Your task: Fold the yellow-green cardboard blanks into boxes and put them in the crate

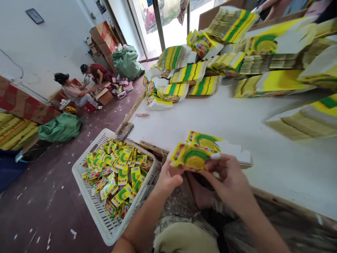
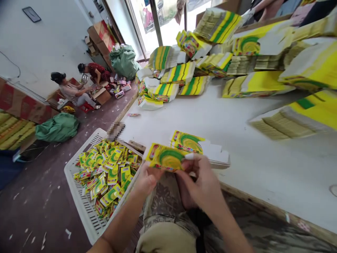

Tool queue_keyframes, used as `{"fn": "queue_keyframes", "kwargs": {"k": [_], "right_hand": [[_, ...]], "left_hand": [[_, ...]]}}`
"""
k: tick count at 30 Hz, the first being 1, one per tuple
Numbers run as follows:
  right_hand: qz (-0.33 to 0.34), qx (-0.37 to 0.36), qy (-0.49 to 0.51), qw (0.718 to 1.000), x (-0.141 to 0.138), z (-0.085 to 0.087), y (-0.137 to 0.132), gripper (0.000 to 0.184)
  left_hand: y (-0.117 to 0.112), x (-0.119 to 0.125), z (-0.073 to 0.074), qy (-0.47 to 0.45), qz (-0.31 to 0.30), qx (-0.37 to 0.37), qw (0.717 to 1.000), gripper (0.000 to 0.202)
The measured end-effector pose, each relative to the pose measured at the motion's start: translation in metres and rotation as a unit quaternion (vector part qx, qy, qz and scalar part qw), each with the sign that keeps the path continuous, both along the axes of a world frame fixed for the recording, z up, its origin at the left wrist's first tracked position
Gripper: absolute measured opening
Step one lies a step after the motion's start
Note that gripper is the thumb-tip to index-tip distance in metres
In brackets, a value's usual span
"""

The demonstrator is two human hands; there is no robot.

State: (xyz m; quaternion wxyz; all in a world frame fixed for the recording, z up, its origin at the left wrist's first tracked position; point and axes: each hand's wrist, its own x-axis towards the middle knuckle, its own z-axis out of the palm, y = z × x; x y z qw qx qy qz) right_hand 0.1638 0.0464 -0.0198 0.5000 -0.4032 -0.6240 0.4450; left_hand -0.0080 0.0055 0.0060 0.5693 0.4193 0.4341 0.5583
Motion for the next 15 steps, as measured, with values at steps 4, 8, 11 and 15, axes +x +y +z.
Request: {"fn": "queue_keyframes", "kwargs": {"k": [4,8,11,15], "right_hand": [[0.111,-0.044,0.101,0.988,-0.024,0.015,-0.040,0.027],[0.168,-0.056,0.096,0.979,-0.036,0.021,-0.053,0.044],[0.131,-0.033,0.021,0.991,-0.035,0.018,-0.048,0.044],[0.070,0.022,-0.025,0.997,-0.022,0.012,-0.037,0.023]], "left_hand": [[0.008,0.030,0.016,-0.049,0.145,0.046,0.987,0.063],[0.011,0.031,0.020,-0.073,0.256,0.072,0.961,0.058],[0.005,0.026,0.011,-0.037,0.240,0.050,0.969,0.074],[-0.009,0.016,-0.006,0.009,0.157,0.038,0.987,0.066]]}}
